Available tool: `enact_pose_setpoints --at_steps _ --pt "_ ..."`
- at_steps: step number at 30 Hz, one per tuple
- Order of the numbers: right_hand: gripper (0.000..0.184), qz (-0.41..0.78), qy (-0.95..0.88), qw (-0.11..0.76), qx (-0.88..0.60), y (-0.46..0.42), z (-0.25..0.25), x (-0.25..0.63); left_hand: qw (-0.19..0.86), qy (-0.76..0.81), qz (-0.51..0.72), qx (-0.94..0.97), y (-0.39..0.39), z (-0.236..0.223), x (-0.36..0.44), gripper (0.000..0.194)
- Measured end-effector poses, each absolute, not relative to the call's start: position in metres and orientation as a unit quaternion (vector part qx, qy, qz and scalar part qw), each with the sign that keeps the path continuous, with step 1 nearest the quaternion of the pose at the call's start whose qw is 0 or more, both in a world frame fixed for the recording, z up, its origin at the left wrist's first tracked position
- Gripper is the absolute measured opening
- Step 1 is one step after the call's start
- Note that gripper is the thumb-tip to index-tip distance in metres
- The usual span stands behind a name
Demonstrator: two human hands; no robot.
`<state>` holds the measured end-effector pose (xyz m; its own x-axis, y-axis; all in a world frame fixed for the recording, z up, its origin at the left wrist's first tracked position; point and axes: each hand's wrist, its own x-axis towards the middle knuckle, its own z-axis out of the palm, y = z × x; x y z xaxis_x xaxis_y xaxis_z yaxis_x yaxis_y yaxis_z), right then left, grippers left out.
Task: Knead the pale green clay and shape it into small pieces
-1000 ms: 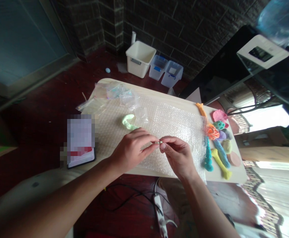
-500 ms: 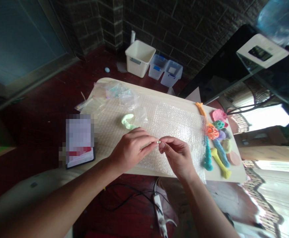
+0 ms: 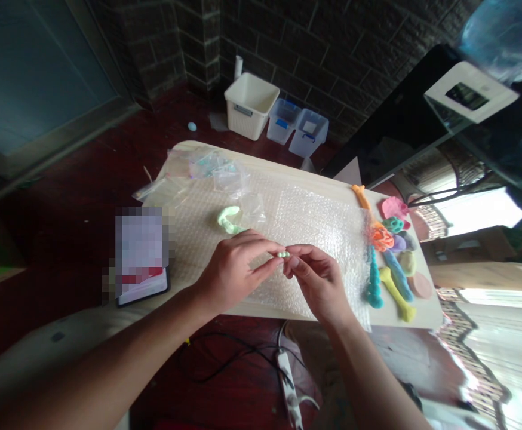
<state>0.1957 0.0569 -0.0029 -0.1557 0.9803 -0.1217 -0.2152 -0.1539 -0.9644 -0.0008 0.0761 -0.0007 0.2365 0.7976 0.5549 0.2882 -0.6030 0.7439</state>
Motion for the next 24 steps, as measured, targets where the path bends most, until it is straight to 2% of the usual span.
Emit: enact_pose_setpoints --at_steps 3,10,24 --pt "0.02 0.623 -0.436 0.479 -0.438 0.0561 -0.0032 0.1959 0.26 0.363 0.498 0.743 0.0765 0.0001 -0.0004 0.013" --pt "0.01 0.609 -0.452 0.472 -0.449 0.056 -0.0053 0.1965 0.275 0.369 0.494 0.738 0.0759 0.0013 -0.0004 0.016" --pt "0.007 0.602 -0.466 0.462 -0.455 0.056 -0.0022 0.1965 0.294 0.365 0.488 0.736 0.0767 0.0025 -0.0003 0.01"
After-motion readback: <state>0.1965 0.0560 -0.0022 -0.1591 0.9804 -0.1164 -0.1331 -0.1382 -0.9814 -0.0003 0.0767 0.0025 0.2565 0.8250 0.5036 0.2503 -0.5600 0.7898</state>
